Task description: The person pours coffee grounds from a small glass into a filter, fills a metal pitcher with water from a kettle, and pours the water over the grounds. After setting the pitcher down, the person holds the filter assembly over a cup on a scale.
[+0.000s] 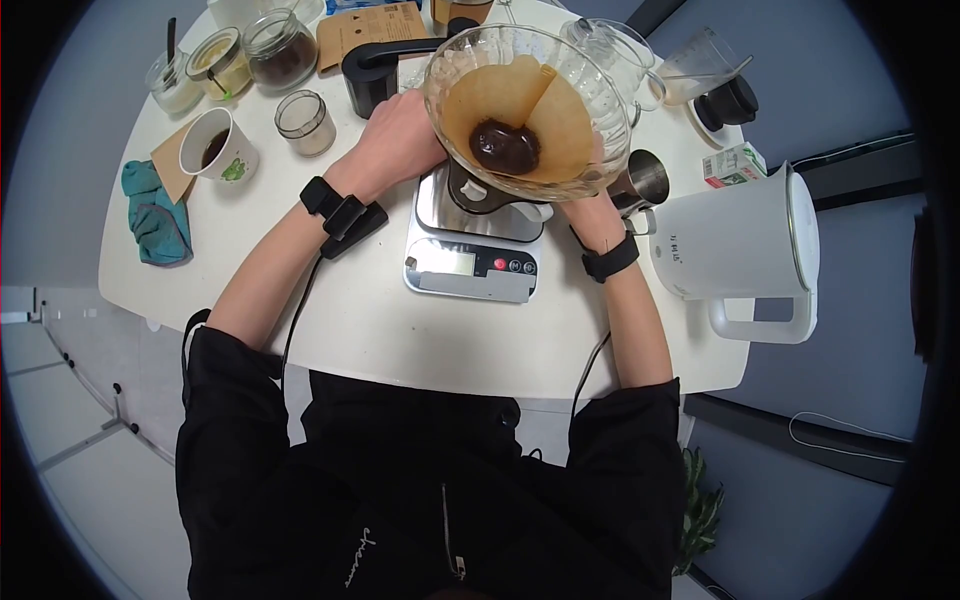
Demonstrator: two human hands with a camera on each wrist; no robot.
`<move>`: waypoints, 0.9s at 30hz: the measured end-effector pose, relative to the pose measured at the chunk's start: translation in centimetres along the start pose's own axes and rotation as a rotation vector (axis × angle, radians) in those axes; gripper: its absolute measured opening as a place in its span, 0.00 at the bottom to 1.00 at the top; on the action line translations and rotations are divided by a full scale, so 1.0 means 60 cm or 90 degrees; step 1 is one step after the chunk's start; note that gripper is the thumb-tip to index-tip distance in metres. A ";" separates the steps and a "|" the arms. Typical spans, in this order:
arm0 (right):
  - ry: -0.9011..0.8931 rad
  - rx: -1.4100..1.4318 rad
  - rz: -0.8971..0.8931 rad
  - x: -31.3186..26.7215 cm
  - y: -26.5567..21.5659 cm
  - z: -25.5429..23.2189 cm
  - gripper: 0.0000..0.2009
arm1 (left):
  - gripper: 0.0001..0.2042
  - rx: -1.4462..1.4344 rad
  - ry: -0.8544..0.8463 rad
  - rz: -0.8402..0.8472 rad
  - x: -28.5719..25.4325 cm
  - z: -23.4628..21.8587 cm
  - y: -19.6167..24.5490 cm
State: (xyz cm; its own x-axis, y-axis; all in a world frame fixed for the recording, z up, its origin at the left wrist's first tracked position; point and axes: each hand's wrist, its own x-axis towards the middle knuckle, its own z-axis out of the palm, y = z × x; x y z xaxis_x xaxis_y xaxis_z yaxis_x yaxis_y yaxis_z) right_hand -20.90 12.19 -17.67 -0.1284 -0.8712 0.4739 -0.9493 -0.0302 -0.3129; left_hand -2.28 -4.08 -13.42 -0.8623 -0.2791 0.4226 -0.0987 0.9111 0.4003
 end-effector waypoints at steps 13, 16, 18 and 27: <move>0.032 0.374 0.110 0.003 0.004 0.017 0.30 | 0.11 0.020 -0.011 -0.004 0.003 0.005 -0.005; 0.023 0.170 0.041 -0.004 0.013 0.014 0.32 | 0.12 0.005 -0.032 0.022 0.004 0.004 -0.010; 0.017 0.071 0.000 -0.005 0.016 0.016 0.32 | 0.12 0.004 -0.024 0.023 0.001 0.009 -0.013; 0.015 0.112 0.020 -0.009 0.018 0.017 0.35 | 0.11 0.017 -0.004 0.018 -0.001 0.006 -0.005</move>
State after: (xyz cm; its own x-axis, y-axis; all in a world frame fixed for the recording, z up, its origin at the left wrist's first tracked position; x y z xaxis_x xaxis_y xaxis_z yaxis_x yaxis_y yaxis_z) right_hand -21.58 12.12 -19.08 -0.1657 -0.8610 0.4809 -0.8800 -0.0910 -0.4662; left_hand -2.38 -4.25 -13.86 -0.8684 -0.2511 0.4276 -0.0875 0.9263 0.3664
